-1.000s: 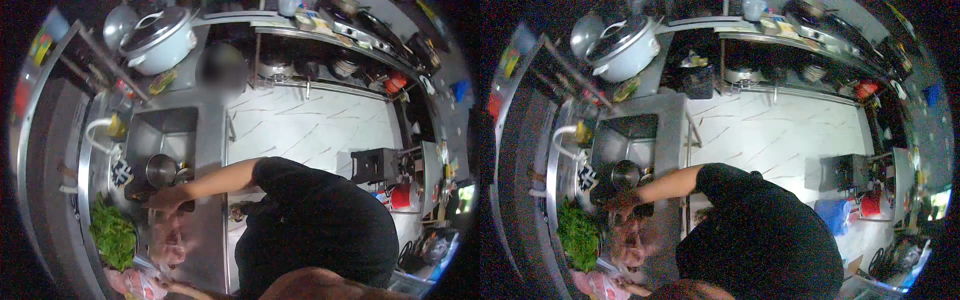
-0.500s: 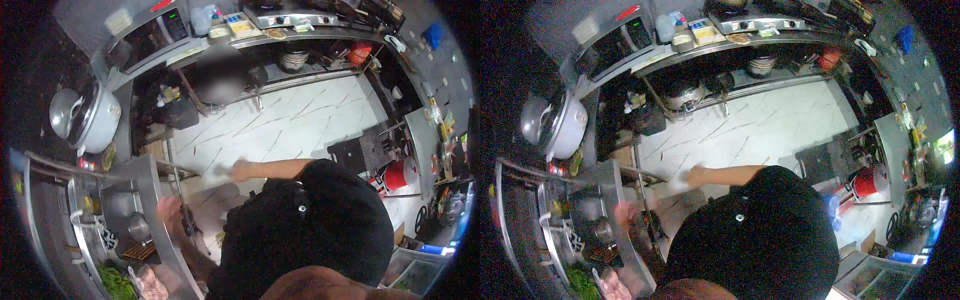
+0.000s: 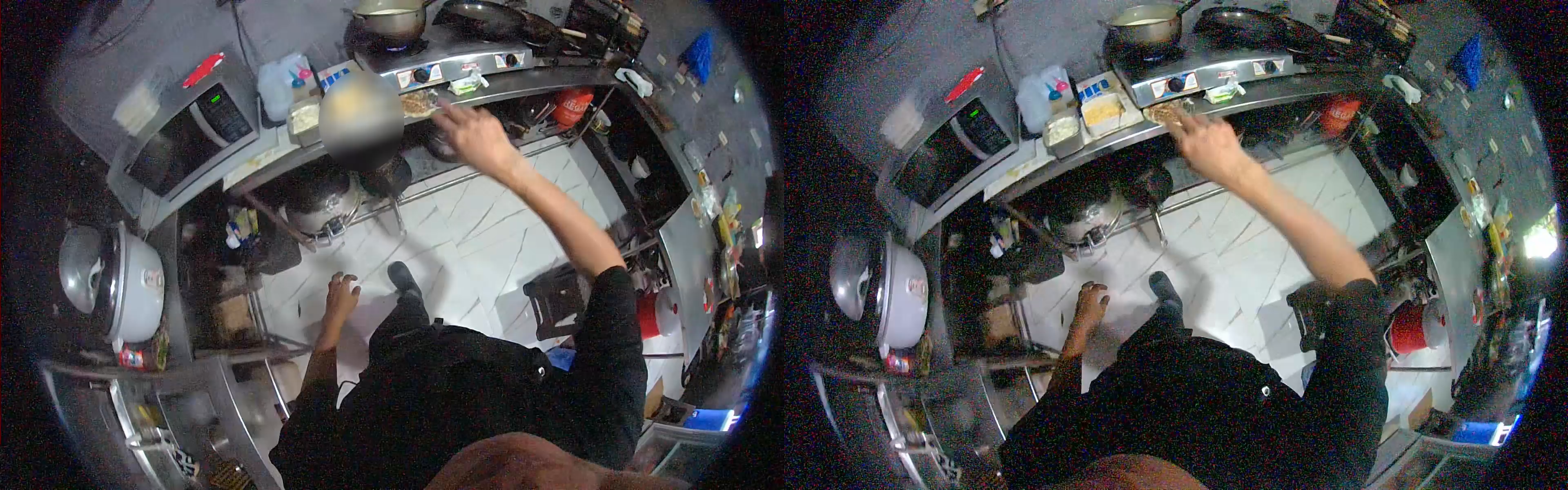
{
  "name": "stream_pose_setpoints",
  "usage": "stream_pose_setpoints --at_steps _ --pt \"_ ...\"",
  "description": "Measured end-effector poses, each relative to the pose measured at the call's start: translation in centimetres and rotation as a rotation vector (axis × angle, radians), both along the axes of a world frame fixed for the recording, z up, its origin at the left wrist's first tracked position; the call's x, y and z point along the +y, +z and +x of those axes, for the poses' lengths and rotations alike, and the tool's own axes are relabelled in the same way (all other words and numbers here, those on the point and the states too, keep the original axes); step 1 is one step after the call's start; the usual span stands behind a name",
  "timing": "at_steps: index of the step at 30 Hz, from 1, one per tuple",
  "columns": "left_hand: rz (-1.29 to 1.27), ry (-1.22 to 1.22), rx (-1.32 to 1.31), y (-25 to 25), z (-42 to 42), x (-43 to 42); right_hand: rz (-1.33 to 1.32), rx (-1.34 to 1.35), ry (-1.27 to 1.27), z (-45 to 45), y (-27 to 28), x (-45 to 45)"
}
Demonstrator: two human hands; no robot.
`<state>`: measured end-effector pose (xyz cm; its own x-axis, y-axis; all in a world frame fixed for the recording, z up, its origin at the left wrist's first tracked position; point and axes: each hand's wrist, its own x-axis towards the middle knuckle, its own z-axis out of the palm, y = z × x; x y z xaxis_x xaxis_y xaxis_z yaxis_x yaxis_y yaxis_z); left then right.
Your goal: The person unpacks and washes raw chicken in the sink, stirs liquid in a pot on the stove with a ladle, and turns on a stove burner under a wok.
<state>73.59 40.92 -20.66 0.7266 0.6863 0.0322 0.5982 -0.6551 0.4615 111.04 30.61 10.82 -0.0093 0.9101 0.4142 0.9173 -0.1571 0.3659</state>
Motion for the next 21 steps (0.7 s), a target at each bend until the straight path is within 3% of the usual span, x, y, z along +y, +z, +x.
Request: stream_pose_setpoints --at_steps 1,4,6,7,9,13,14,17,18,20,21 --pt "-0.014 0.008 0.054 -0.7 1.5 1.8 0.067 -0.119 0.017 2.2 1.2 2.0" --pt "-0.179 0.032 0.102 -2.9 5.7 7.4 0.077 -0.112 -0.094 8.7 4.6 9.0" --pt "-0.073 -0.031 0.148 -5.0 7.2 10.5 0.121 -0.305 -0.110 13.6 6.6 14.3" --pt "0.106 -0.096 0.197 -6.5 8.2 11.8 0.141 -0.400 -0.097 16.2 7.5 17.0" --pt "-0.012 -0.159 0.208 -9.4 10.7 14.8 0.137 -0.408 -0.135 21.0 8.8 21.9" --pt "-0.207 -0.278 0.167 -9.2 16.2 18.3 0.057 -0.365 -0.260 29.7 9.5 29.7" --pt "0.109 -0.427 0.150 -9.4 17.1 18.6 0.031 -0.329 -0.288 31.3 9.4 31.1" --pt "-0.302 -0.168 0.227 -7.1 21.8 19.5 -0.084 -0.368 -0.344 35.5 9.2 34.9" --pt "-0.193 -0.188 0.199 -7.9 22.7 19.7 0.046 -0.452 -0.241 39.0 7.5 37.0" --pt "0.026 -0.224 0.145 -11.3 23.5 19.6 -0.180 -0.389 -0.288 40.5 7.2 38.9" --pt "-0.007 -0.254 0.175 -10.9 24.0 19.5 -0.294 -0.358 -0.307 41.2 7.0 39.6"
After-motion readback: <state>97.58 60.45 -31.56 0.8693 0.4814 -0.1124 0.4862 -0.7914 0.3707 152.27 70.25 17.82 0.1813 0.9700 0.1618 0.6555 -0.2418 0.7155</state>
